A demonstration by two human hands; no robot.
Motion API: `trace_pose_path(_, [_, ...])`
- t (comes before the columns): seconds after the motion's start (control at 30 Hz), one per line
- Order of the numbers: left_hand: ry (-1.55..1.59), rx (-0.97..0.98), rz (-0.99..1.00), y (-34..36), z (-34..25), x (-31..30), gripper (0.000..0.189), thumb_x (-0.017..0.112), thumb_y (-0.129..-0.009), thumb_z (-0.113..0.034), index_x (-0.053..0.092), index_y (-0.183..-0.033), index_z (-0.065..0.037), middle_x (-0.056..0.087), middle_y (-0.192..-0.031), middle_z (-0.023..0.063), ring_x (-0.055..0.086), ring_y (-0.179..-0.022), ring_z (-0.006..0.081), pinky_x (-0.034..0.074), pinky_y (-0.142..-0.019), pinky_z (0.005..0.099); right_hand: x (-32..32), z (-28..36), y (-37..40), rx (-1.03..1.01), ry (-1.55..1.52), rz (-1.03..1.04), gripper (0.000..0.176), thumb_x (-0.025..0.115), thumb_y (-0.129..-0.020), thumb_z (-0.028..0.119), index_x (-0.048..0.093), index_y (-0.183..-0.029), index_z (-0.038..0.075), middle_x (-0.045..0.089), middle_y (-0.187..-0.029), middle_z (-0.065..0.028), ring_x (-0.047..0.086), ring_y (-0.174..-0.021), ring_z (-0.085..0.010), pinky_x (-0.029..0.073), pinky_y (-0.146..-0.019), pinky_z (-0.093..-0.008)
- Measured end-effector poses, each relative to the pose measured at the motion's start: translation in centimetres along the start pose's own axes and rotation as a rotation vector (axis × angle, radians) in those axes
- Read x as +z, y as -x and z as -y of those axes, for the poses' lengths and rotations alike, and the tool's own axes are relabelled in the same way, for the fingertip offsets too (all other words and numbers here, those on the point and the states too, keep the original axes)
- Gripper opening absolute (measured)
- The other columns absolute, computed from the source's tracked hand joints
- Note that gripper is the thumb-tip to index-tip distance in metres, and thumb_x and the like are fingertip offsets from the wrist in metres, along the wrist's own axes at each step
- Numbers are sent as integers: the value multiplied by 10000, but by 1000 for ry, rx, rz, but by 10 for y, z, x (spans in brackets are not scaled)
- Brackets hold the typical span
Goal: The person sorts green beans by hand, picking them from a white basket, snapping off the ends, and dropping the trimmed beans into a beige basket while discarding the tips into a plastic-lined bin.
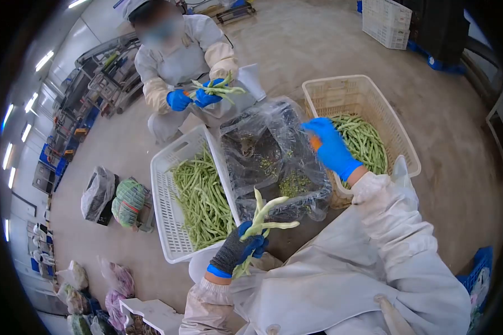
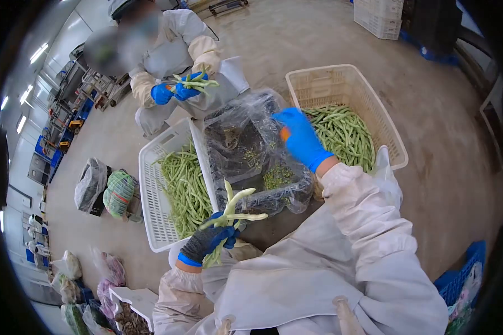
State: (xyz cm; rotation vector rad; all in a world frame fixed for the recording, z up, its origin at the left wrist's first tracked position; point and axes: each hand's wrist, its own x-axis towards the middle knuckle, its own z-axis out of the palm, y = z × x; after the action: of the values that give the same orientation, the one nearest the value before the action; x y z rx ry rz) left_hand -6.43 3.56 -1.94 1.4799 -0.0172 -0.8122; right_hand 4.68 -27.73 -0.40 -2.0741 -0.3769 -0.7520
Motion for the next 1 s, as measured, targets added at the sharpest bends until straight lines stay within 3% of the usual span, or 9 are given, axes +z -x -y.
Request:
trace_pose_path(0.1, [-205, 26, 16, 1, -8, 7, 183, 581, -857, -70, 513, -1024, -42, 584, -779, 50, 540, -611, 99, 472, -536, 250, 23, 31, 17, -361, -40, 318, 400, 545, -740, -2, 599, -1126, 90, 553, -1031, -183, 530, -978, -361, 440, -858, -428])
trace_pose_path(0.2, [-374, 37, 46, 2, -10, 10, 196, 602, -852, -115, 520, -1015, -43, 590, -764, 50, 554, -618, 102, 476, -533, 264, 29, 56, 21, -352, -1, 757, 325, 579, -742, 49, 607, -1062, 100, 576, -941, -140, 570, -907, -333, 473, -785, -427])
trace_pose_path(0.5, [-937, 141, -26, 4, -11, 1, 319, 690, -758, -134, 529, -1015, -34, 635, -852, 91, 642, -758, 206, 514, -663, 335, 36, 60, 35, -558, 422, 917, 254, 583, -776, 80, 607, -1029, 75, 586, -853, -97, 600, -814, -267, 488, -695, -361])
trace_pose_path(0.53, [-907, 207, -42, 4, -10, 2, 307, 680, -778, -158, 531, -1018, -37, 632, -848, 88, 637, -754, 198, 513, -659, 338, 37, 60, 40, -558, 423, 918, 254, 583, -776, 80, 607, -1029, 75, 586, -853, -97, 600, -814, -267, 488, -695, -361])
trace_pose_path(0.6, [-877, 277, -57, 5, -8, -1, 298, 669, -798, -182, 534, -1021, -40, 629, -844, 85, 631, -750, 189, 512, -656, 341, 36, 51, 47, 77, -196, 515, 162, 566, -773, 40, 630, -922, 45, 603, -811, -115, 606, -744, -296, 503, -694, -362])
trace_pose_path(0.7, [-263, 62, 106, 14, -11, -1, 301, 625, -858, -237, 546, -1062, -30, 611, -858, 72, 588, -715, 168, 489, -639, 324, 25, 11, 25, 498, -565, 92, 237, 540, -817, 48, 612, -1043, 49, 615, -899, -132, 601, -824, -305, 489, -767, -353])
trace_pose_path(0.73, [-275, 49, 105, 22, -13, 2, 301, 625, -858, -237, 546, -1062, -30, 611, -858, 72, 588, -715, 168, 489, -639, 324, 29, 12, 30, 506, -578, 82, 237, 540, -817, 48, 612, -1043, 49, 615, -899, -132, 601, -824, -305, 489, -767, -353])
trace_pose_path(0.83, [129, 131, 243, 24, -11, 8, 409, 681, -806, -239, 551, -1099, 16, 603, -838, 97, 585, -692, 191, 478, -622, 316, 40, 20, 42, -193, -197, 342, 291, 523, -859, 101, 576, -1142, 64, 588, -1058, -178, 576, -951, -316, 454, -852, -358])
trace_pose_path(1.0, [230, 5, 181, 25, -9, 7, 453, 742, -723, -246, 564, -1044, 19, 594, -761, 120, 588, -641, 213, 480, -586, 318, 31, 73, 38, -33, -418, 869, 301, 532, -845, 85, 572, -1142, 57, 584, -963, -159, 572, -907, -308, 463, -811, -366])
